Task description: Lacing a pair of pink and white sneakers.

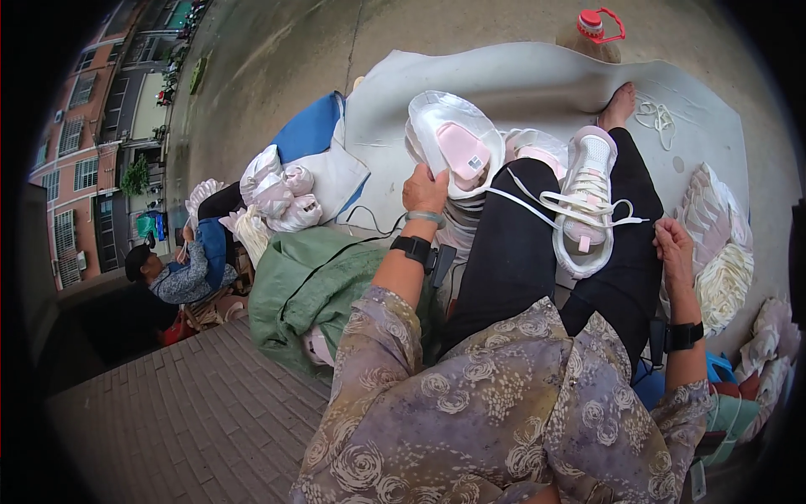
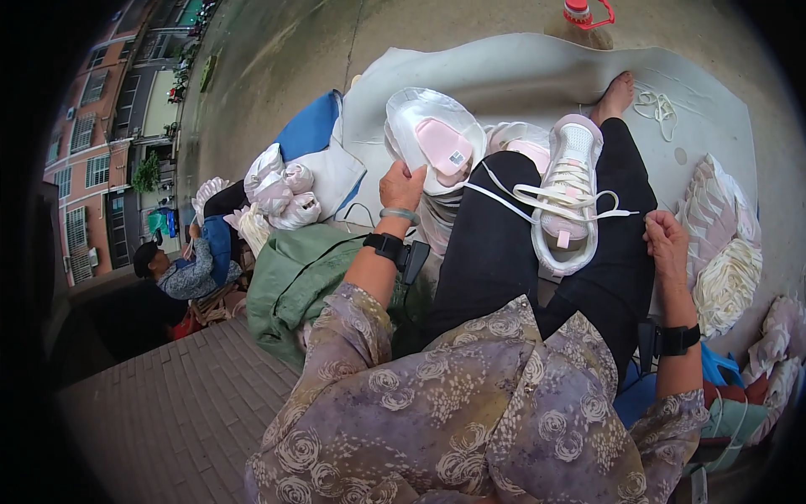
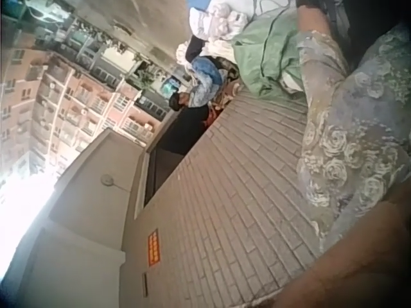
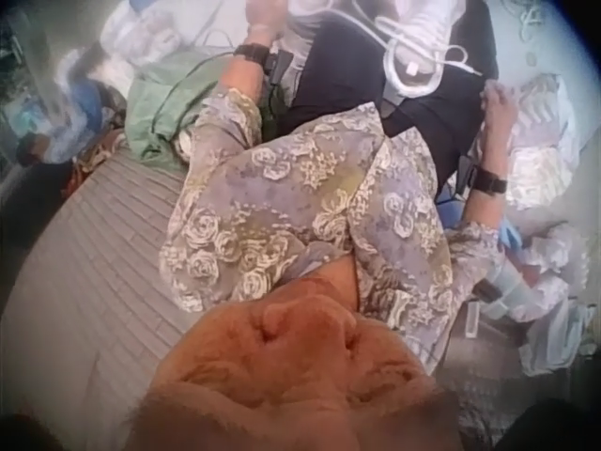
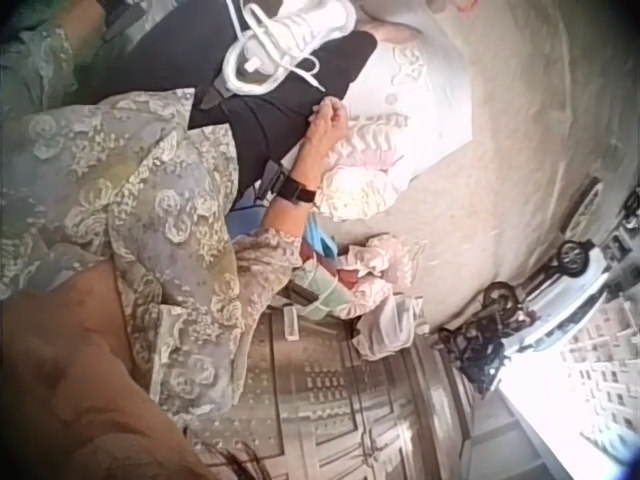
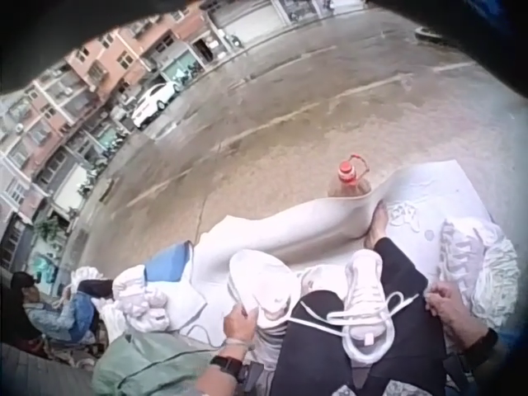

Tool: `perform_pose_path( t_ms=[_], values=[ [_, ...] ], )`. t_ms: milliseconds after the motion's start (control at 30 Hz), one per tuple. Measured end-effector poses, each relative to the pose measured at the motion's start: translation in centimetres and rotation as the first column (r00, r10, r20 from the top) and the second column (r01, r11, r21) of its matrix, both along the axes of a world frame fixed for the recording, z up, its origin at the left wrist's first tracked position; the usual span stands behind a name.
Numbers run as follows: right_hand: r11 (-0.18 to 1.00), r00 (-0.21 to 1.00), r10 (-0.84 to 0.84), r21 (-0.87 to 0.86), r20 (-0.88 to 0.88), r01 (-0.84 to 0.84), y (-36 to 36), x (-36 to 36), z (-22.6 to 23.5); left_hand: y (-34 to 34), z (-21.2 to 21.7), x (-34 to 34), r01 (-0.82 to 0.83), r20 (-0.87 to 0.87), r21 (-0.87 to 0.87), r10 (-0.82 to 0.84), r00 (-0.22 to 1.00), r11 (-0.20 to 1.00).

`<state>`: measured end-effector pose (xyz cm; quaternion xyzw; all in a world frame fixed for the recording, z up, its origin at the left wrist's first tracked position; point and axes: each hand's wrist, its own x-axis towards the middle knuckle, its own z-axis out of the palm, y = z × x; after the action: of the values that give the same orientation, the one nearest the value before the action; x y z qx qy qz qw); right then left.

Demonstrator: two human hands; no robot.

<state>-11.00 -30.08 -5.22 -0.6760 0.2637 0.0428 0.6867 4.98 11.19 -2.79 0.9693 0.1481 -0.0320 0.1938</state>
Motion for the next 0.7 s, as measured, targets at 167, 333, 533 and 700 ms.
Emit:
perform_pose_path(
  t_ms=[167,333,533,700],
  values=[
    [1.000,1.000,-0.025,0.002,-0.001,0.025,-0.2,-0.1,-0.5,0.4,-0.5,0.1,0.058,-0.082,0.066,-0.053,0.995,0.996],
    [1.000,1.000,0.009,-0.007,0.015,-0.009,-0.4,-0.3,-1.0,1.2,-1.7,-0.1,-0.020,0.172,0.098,0.003,0.985,0.995],
    [1.000,1.000,0.016,-0.023,0.003,-0.016,-0.3,-0.9,-1.3,1.1,-0.5,-0.5,0.189,0.101,0.440,-0.257,0.961,0.878],
    [1.000,1.000,0.012,-0.024,0.002,-0.012,-0.1,-0.8,-1.4,0.3,3.3,1.3,0.484,-0.168,0.533,-0.474,0.864,0.694]
  ],
)
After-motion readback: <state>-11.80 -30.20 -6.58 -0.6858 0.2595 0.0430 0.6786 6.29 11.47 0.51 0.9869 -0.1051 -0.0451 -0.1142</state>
